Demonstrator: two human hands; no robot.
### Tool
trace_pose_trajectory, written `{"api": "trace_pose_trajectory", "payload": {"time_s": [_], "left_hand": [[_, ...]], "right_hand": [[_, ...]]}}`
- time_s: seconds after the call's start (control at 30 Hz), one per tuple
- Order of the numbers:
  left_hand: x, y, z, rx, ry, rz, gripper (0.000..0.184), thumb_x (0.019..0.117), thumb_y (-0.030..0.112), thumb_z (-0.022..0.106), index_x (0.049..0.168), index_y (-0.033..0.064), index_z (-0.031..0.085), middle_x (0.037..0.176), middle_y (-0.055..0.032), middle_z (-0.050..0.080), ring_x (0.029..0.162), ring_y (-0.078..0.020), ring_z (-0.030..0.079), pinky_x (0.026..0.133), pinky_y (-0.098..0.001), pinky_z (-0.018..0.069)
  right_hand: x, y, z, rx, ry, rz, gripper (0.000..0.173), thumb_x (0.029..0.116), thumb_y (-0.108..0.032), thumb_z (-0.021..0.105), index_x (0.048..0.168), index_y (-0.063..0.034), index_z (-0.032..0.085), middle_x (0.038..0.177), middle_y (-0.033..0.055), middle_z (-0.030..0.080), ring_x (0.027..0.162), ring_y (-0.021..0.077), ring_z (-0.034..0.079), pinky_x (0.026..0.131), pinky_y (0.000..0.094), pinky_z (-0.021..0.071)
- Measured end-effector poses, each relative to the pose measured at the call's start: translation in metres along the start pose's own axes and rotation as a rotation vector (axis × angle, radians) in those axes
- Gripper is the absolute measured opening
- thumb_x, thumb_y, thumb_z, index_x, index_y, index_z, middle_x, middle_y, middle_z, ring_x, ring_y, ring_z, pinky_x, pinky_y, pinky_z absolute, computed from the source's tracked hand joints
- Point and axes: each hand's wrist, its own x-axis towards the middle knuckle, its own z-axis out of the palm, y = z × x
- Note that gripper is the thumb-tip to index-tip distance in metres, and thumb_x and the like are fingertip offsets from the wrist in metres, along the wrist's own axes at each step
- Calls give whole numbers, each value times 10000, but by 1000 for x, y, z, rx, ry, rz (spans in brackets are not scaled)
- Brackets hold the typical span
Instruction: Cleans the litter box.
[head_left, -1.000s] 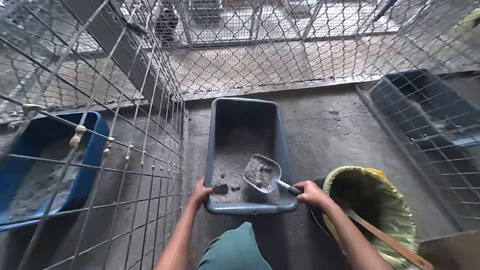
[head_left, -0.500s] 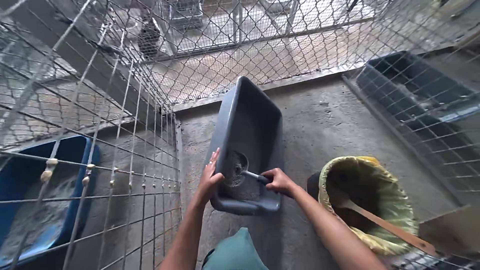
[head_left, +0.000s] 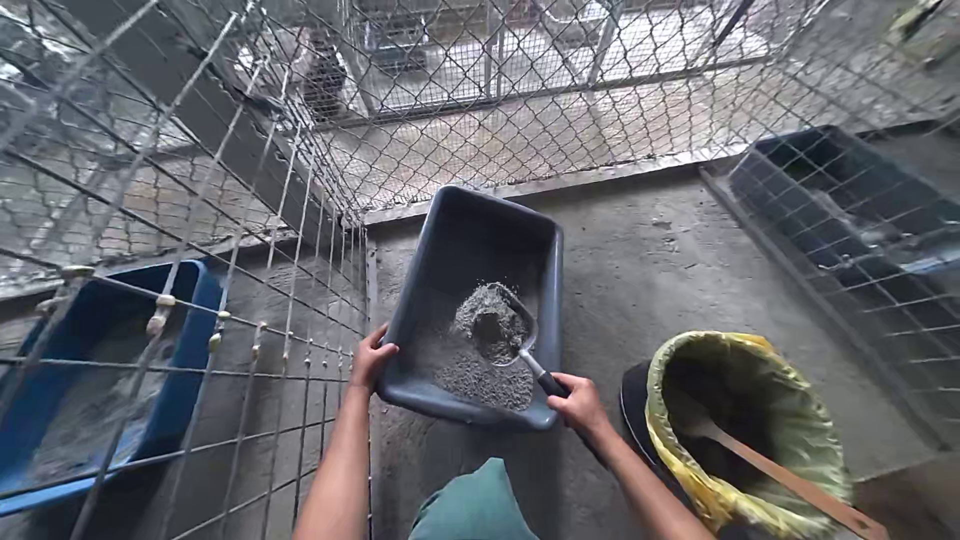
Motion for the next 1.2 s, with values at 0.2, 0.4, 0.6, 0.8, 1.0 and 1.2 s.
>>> {"api": "trace_pose_trajectory", "payload": {"time_s": [0.2, 0.4, 0.6, 0.8, 1.0, 1.2], "left_hand": [[-42, -70, 37, 159, 126, -154, 472, 910, -46, 636, 1372, -103, 556, 1252, -310, 646, 1148, -383, 648, 1021, -533, 498], [-58, -78, 70, 404, 110, -351, 358, 962, 144, 708, 1250, -62, 653, 1164, -288, 687, 1138, -419, 654, 1020, -593, 473], [-57, -75, 69, 469, 107, -361, 321, 965, 161, 700, 1210, -45, 681, 1137, -272, 700, 1119, -410, 665, 1005, -589, 480], [-60, -71, 69, 495, 132, -346, 357, 956, 183, 712, 1233, -39, 680, 1155, -280, 697, 1138, -428, 659, 1008, -610, 478], [-58, -78, 67, 464, 98, -348, 381, 958, 190, 716, 1262, -33, 664, 1173, -278, 692, 1155, -424, 652, 1018, -607, 472], [-57, -85, 67, 428, 110, -330, 368, 955, 176, 717, 1249, -41, 667, 1158, -281, 694, 1131, -422, 659, 1009, -605, 476]], "right_hand": [[-6, 9, 14, -1, 43, 49, 376, 823, -66, 738, 1191, 12, 732, 989, 193, 747, 855, 286, 717, 816, 501, 571], [-16, 15, 10, -30, 51, 82, 359, 844, -69, 738, 1192, 21, 726, 966, 191, 743, 799, 270, 706, 781, 477, 572], [-18, 10, 23, 38, 67, 132, 377, 858, -46, 727, 1227, 27, 706, 956, 190, 733, 710, 249, 689, 698, 444, 583], [-10, -5, 26, 87, 56, 144, 355, 853, -49, 727, 1200, 25, 710, 931, 181, 720, 722, 246, 677, 713, 453, 574], [-14, -6, 18, 87, 73, 153, 311, 856, -44, 720, 1158, 27, 714, 860, 149, 706, 638, 209, 642, 648, 419, 561], [-21, -6, 16, 31, 72, 149, 309, 856, -60, 719, 1153, 24, 717, 879, 165, 711, 681, 236, 662, 677, 441, 563]]}}
